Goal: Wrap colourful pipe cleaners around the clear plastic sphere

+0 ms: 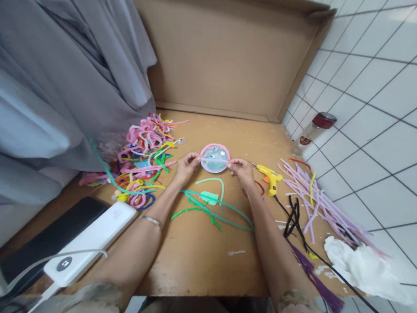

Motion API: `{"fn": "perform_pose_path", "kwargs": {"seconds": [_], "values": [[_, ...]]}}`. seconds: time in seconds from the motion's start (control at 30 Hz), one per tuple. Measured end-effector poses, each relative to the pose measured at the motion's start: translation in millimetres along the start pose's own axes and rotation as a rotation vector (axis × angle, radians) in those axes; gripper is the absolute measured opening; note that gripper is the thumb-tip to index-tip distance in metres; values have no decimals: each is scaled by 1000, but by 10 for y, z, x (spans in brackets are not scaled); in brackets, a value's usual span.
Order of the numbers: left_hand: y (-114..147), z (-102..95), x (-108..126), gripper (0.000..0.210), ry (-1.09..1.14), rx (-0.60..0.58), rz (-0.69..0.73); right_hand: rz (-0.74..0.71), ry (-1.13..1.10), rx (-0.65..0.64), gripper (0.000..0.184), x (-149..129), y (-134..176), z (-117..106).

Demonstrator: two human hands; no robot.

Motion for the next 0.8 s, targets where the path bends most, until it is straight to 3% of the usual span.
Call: {"fn": "perform_pose_path", "kwargs": {"seconds": [0.37, 0.6, 0.8], "values": [[-7, 167, -17, 45, 3, -187, 14, 2, 51, -37, 32, 29, -21, -29], [-8, 185, 4, 50, 15, -201, 36, -11, 57, -26, 34, 26, -33, -55], [-31, 145, -64, 42, -33, -159, 17, -20, 62, -37, 34, 8, -44, -20]]}}
Point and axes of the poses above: each hand's wrist, its own y-axis away from the middle knuckle, its own z-axis out of the palm, x = y × z, the point moved 10 cm from there along -y, towards the middle knuckle, and after that the axes turned 5 degrees about -y, right-handed, at the moved point
